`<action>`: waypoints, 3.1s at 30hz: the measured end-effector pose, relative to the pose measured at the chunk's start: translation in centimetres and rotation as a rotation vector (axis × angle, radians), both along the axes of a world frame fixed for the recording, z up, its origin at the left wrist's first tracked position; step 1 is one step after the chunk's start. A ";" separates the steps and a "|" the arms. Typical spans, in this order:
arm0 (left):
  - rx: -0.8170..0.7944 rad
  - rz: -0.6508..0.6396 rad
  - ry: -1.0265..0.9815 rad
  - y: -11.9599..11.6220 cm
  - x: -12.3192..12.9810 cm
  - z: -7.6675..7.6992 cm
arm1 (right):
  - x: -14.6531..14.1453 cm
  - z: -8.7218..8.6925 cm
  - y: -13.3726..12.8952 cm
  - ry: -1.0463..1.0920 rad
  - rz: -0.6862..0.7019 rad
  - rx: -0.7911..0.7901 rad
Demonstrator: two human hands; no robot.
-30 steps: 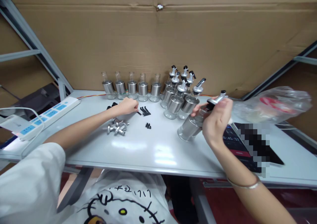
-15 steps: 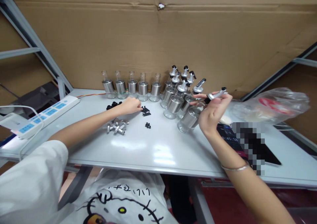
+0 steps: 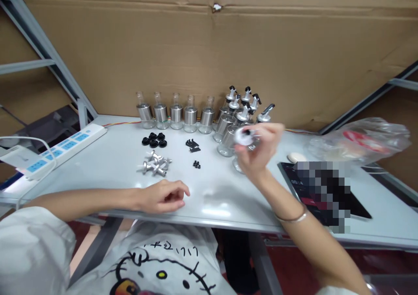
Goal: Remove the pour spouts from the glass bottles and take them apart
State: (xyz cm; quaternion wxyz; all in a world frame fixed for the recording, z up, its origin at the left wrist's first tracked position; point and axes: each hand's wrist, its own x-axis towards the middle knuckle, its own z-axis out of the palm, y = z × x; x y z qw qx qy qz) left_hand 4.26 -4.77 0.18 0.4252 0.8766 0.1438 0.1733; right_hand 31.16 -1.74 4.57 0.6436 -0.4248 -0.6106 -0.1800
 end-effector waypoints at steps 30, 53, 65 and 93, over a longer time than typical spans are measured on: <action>-0.383 0.088 -0.247 1.1 -1.6 -1.1 | -7.0 -2.1 -1.2 -0.731 0.563 -0.076; -0.120 0.124 -0.568 0.5 -1.4 -2.6 | -7.5 -1.9 -1.7 -0.986 0.529 -0.080; 0.200 0.259 -0.471 0.5 -1.4 -1.7 | -8.2 -2.9 -2.6 -0.791 0.595 -0.374; 0.168 0.016 -0.484 0.9 -1.3 -1.7 | -1.9 -1.7 2.9 -0.552 0.567 -1.145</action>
